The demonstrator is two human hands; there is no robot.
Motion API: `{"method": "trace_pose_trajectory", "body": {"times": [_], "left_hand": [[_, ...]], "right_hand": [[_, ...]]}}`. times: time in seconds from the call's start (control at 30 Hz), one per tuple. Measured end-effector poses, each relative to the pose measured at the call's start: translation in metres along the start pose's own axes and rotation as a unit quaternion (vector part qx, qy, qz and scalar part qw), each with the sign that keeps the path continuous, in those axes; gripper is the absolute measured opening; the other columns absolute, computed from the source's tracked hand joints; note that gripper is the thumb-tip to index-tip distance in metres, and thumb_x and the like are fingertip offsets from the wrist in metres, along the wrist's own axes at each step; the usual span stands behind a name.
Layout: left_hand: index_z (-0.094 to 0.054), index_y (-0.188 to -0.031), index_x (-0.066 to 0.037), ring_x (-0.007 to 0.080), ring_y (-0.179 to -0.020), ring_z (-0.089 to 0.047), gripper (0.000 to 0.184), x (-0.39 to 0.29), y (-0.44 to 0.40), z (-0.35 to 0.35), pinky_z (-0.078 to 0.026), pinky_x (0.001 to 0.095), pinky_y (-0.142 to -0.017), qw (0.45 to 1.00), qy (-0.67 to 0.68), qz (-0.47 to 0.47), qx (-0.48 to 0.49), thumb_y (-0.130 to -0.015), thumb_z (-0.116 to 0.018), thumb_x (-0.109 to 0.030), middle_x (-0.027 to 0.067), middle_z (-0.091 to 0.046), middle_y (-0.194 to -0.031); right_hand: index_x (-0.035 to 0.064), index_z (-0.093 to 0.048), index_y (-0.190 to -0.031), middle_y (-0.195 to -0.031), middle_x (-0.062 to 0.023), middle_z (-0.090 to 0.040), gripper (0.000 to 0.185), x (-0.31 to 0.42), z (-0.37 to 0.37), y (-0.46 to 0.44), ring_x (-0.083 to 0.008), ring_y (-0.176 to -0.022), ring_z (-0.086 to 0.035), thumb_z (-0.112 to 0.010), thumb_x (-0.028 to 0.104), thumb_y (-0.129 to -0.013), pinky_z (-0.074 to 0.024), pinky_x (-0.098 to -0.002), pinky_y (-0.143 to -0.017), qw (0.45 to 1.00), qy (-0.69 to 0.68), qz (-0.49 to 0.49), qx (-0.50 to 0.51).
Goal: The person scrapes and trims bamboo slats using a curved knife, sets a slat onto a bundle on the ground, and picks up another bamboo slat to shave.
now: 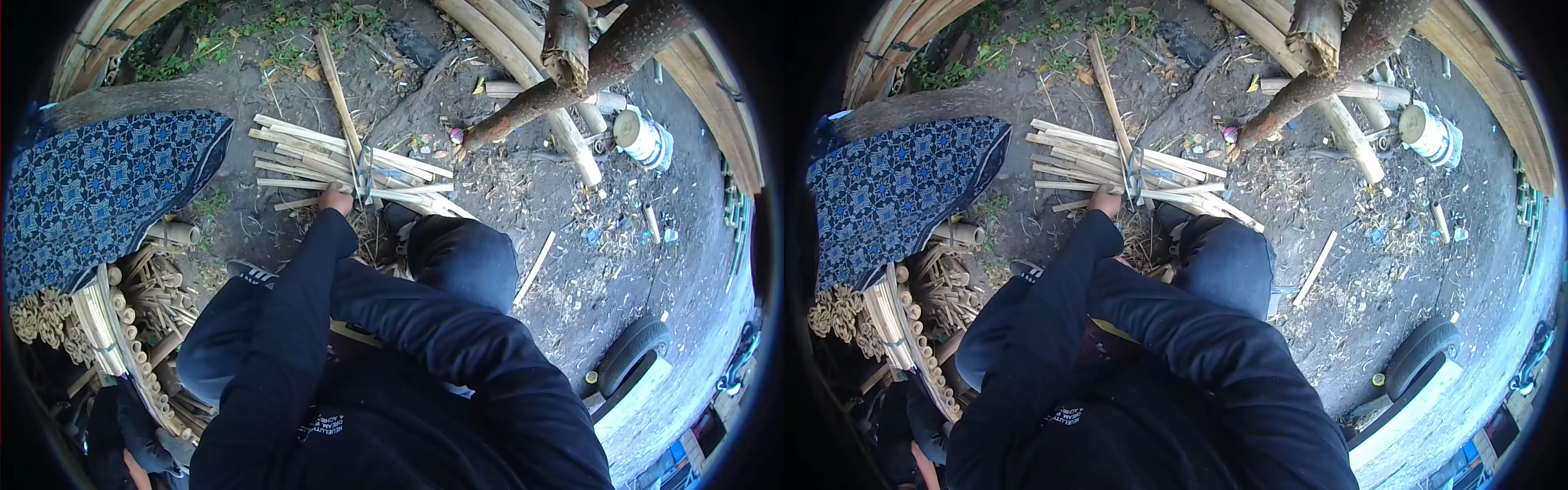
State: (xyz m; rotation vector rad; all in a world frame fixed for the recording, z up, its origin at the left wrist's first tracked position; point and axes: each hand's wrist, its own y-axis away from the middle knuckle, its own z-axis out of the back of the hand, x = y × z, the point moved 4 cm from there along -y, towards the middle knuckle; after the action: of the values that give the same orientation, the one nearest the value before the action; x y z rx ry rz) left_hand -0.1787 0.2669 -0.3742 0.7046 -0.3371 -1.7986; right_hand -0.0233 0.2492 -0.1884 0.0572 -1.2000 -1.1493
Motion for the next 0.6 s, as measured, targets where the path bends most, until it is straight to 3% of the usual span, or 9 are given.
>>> {"method": "trace_pose_trajectory", "body": {"times": [0.17,0.2,0.3,0.37,0.4,0.43,0.6], "left_hand": [[-0.058,-0.124,-0.011,0.0354,-0.112,-0.058,0.043,-0.008,0.004,0.018,-0.046,0.0409,-0.096,0.997,-0.036,0.046,-0.058,-0.085,-0.061,-0.029,0.0211,-0.061,-0.119],[-0.054,-0.128,-0.011,0.0372,-0.116,-0.054,0.049,-0.006,-0.003,0.023,-0.045,0.0425,-0.098,0.997,-0.031,0.054,-0.037,-0.084,-0.062,-0.029,0.0212,-0.054,-0.127],[-0.054,-0.129,-0.010,0.0386,-0.118,-0.053,0.052,0.005,-0.038,0.048,-0.044,0.0433,-0.099,0.999,0.015,0.043,-0.006,-0.082,-0.063,-0.029,0.0227,-0.051,-0.130],[-0.063,-0.115,-0.005,0.0346,-0.108,-0.061,0.042,0.027,-0.076,0.060,-0.047,0.0401,-0.095,0.990,0.007,0.053,-0.128,-0.078,-0.063,-0.025,0.0239,-0.064,-0.111],[-0.066,-0.107,-0.001,0.0356,-0.102,-0.064,0.038,0.026,-0.082,0.077,-0.049,0.0409,-0.092,0.989,0.071,0.027,-0.123,-0.075,-0.063,-0.022,0.0235,-0.067,-0.103],[-0.067,-0.101,0.002,0.0374,-0.099,-0.065,0.035,0.034,-0.093,0.087,-0.050,0.0417,-0.089,0.975,0.130,0.008,-0.180,-0.074,-0.063,-0.020,0.0236,-0.068,-0.100],[-0.063,-0.116,-0.004,0.0342,-0.114,-0.059,0.043,0.026,-0.127,0.162,-0.047,0.0412,-0.097,0.980,0.058,0.071,-0.177,-0.075,-0.062,-0.018,0.0198,-0.064,-0.117]], "right_hand": [[0.0094,-0.067,-0.112,-0.103,-0.0141,-0.069,0.032,0.007,-0.006,-0.018,-0.0284,-0.092,-0.067,-0.053,0.021,-0.085,-0.0525,-0.0406,-0.076,1.000,-0.017,0.001,0.010],[0.0094,-0.066,-0.112,-0.103,-0.0141,-0.068,0.032,0.012,-0.004,-0.026,-0.0284,-0.092,-0.067,-0.053,0.021,-0.085,-0.0525,-0.0406,-0.076,1.000,-0.018,0.001,0.013],[0.0094,-0.066,-0.112,-0.104,-0.0142,-0.068,0.032,0.009,-0.002,-0.036,-0.0285,-0.092,-0.067,-0.052,0.021,-0.086,-0.0525,-0.0407,-0.077,1.000,-0.021,-0.006,0.018],[0.0094,-0.066,-0.113,-0.104,-0.0143,-0.068,0.032,0.004,-0.008,-0.036,-0.0285,-0.093,-0.067,-0.052,0.022,-0.086,-0.0525,-0.0408,-0.077,0.999,-0.026,-0.017,0.022],[0.0094,-0.066,-0.113,-0.104,-0.0143,-0.068,0.032,-0.003,-0.002,-0.041,-0.0285,-0.093,-0.067,-0.052,0.022,-0.087,-0.0525,-0.0408,-0.077,0.999,-0.032,-0.022,0.023],[0.0094,-0.066,-0.113,-0.104,-0.0144,-0.068,0.032,-0.006,-0.008,-0.039,-0.0285,-0.093,-0.067,-0.051,0.022,-0.087,-0.0525,-0.0409,-0.077,0.999,-0.037,-0.027,0.023],[0.0094,-0.065,-0.114,-0.105,-0.0146,-0.068,0.033,-0.005,-0.014,-0.052,-0.0286,-0.093,-0.067,-0.050,0.022,-0.088,-0.0525,-0.0411,-0.078,0.997,-0.054,-0.050,0.010]]}}
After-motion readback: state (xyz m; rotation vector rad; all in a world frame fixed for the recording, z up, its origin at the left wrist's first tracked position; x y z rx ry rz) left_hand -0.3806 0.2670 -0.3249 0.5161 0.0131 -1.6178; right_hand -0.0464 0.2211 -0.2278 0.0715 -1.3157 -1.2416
